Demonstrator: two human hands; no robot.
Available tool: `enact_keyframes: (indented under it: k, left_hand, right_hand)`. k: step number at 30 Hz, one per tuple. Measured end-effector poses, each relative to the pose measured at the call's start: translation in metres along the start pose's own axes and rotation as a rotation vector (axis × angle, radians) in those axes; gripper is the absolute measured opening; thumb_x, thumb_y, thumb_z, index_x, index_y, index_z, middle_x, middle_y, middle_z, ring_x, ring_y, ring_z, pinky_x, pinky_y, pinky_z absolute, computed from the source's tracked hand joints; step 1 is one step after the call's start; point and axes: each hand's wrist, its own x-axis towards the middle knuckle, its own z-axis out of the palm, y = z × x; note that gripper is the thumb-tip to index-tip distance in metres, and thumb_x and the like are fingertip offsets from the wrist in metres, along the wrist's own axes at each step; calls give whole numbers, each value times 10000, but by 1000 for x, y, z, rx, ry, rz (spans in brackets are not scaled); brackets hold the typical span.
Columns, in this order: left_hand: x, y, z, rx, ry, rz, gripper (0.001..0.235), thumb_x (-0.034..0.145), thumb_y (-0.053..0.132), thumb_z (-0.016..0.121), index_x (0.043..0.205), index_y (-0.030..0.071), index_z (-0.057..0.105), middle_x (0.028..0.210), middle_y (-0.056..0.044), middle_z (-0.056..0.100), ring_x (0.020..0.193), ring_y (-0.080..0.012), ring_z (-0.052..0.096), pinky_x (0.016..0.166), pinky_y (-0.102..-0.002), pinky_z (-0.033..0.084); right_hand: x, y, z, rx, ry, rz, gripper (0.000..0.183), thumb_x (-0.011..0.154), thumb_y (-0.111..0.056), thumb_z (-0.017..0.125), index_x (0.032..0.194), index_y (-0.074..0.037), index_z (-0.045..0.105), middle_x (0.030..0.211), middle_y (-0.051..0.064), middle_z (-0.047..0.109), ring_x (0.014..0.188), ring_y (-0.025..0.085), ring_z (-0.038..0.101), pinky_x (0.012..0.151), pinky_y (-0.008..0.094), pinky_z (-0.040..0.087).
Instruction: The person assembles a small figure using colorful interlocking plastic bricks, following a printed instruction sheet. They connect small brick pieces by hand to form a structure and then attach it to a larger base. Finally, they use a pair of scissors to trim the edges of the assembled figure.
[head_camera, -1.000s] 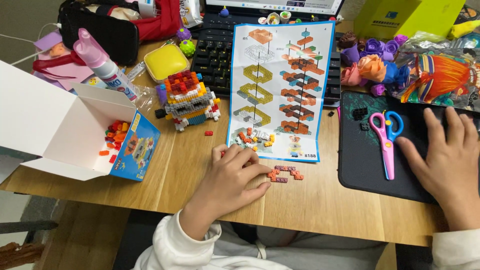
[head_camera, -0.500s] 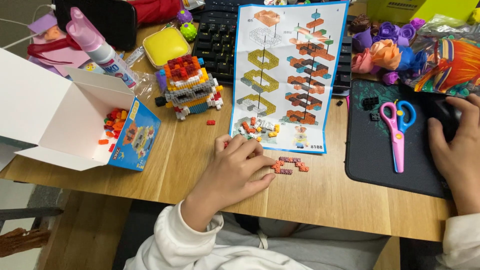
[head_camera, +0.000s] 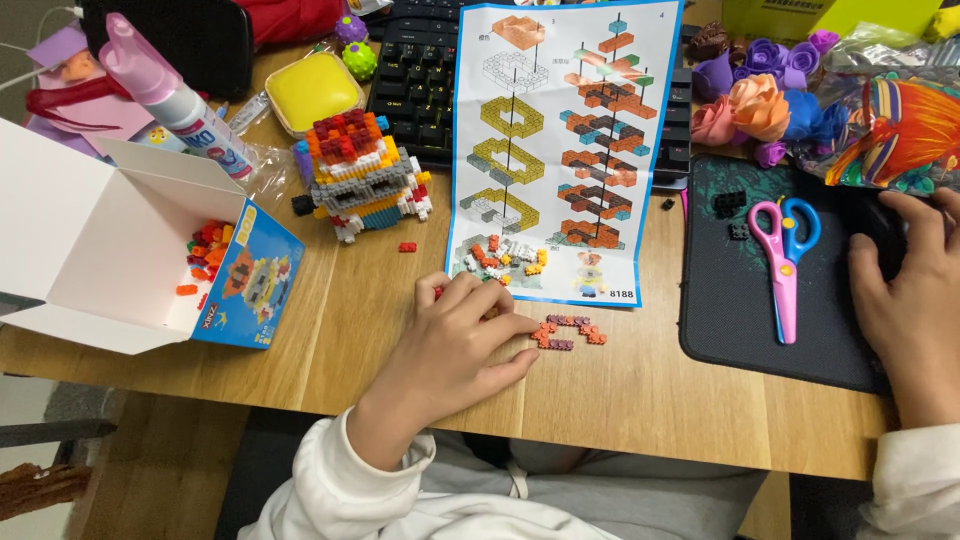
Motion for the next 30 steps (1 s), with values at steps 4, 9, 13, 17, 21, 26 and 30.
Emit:
enact_keyframes:
  k: [4, 9, 13, 17, 21, 26, 30]
  left_hand:
    - [0, 1, -1, 10, -10, -10, 134, 816, 332, 726, 898, 231, 695, 881, 26, 568, 847, -207, 519, 819, -423, 315]
    - [1, 1, -2, -12, -31, -21, 127, 824, 328, 718, 890, 221, 703, 870, 25, 570, 842, -209, 517, 813, -420, 304]
    - [0, 1, -1, -17, -23, -19, 131, 819, 331, 723, 894, 225, 701, 883, 23, 569, 852, -212, 514, 813, -417, 303]
    - [1, 1, -1, -1, -15, -7, 127, 829, 325, 721, 901, 222, 701, 885, 32, 574, 851, -196, 521, 833, -398, 297]
    - [1, 1, -1, 14, -6, -1, 124, 829, 329, 725, 892, 227, 695, 876, 34, 569, 839, -194, 518, 829, -396, 298]
    - [1, 2, -1, 9, -21, -6, 138, 822, 336, 730, 902, 228, 698, 880, 30, 569, 846, -202, 518, 816, -405, 297]
    - [1, 1, -1, 9, -18, -5, 130, 827, 336, 724, 906, 236, 701, 880, 33, 568, 839, -204, 514, 817, -410, 306]
  right_hand:
    - [1, -3, -1, 1, 1, -16, 400, 997, 111, 610, 1386, 151, 527, 1401, 417, 361, 1361, 531, 368, 1123, 550, 295]
    - [1, -3, -3, -13, -16, -15, 403, 1000, 88, 595, 1389, 161, 521, 1390, 386, 351, 1336, 527, 388, 1116, 546, 312]
    - [-3, 11, 2, -72, 15, -46, 392, 1007, 66, 625, 1387, 142, 564, 1386, 376, 393, 1329, 521, 428, 1103, 548, 356]
    - [-4, 16, 2, -163, 39, -82, 413, 989, 33, 664, 1389, 118, 601, 1387, 363, 434, 1257, 528, 498, 1041, 569, 415]
    - [-4, 13, 0, -199, 56, -76, 421, 971, 24, 700, 1377, 105, 628, 1458, 351, 388, 1146, 523, 544, 995, 590, 444]
    - [-4, 9, -1, -180, 57, -44, 386, 980, 23, 699, 1352, 89, 625, 1424, 308, 349, 1175, 495, 492, 1012, 588, 423]
    - [-4, 15, 1, -174, 58, -70, 399, 970, 54, 704, 1356, 101, 613, 1406, 330, 346, 1210, 517, 462, 1053, 588, 392]
